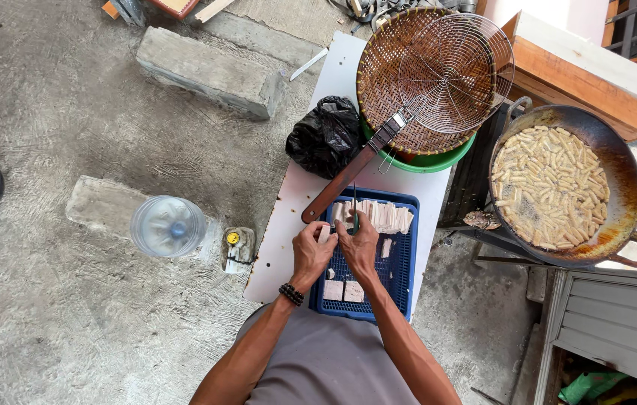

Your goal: The person cuts blocks of tofu into strips with a small knife over a blue perforated tray, arranging the cut pieces. They then use a wire skimmer to stir and turn the tofu pieces frying in hot oil in a large wok, holding the tray with the other hand.

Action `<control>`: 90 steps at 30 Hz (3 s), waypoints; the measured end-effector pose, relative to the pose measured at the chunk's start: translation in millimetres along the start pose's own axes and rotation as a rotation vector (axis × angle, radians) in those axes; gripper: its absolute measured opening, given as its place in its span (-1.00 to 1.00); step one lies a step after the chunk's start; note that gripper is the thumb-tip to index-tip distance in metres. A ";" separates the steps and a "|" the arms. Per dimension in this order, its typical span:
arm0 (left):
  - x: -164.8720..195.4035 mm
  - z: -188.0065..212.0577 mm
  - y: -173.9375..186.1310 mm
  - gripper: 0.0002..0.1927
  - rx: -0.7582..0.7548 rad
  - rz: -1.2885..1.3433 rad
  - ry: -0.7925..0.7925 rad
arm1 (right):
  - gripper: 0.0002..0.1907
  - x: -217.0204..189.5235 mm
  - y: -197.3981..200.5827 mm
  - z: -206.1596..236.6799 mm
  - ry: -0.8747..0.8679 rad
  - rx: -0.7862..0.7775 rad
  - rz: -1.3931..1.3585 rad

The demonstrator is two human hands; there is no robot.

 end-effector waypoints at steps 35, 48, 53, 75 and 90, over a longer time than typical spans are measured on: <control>-11.5 -10.4 -35.4 -0.52 -0.271 0.432 -0.046 | -0.68 -8.2 14.3 25.8 -0.050 0.003 0.053; 51.9 0.9 28.0 -0.52 0.265 -0.413 -0.400 | -0.67 15.7 33.0 42.5 -0.131 -0.007 0.264; 56.1 -54.3 4.6 -0.15 0.173 -0.699 -0.517 | -0.72 43.6 81.0 81.5 -0.025 -0.091 0.493; 102.9 27.3 -22.4 -0.72 0.027 -0.477 -0.491 | -0.43 14.2 89.5 46.1 -0.308 0.035 -0.384; 101.7 118.7 -113.1 -0.42 -0.542 -0.386 -0.466 | -0.62 193.2 356.8 37.6 -0.567 0.418 0.036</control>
Point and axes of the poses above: each hand's wrist, its own z-axis away from the middle knuckle, its own y-axis out of the back of the hand, x = y × z, the point moved 8 cm from there along -z, towards the middle knuckle, and after that the axes turned 1 degree about -x, right-handed, at the moved point
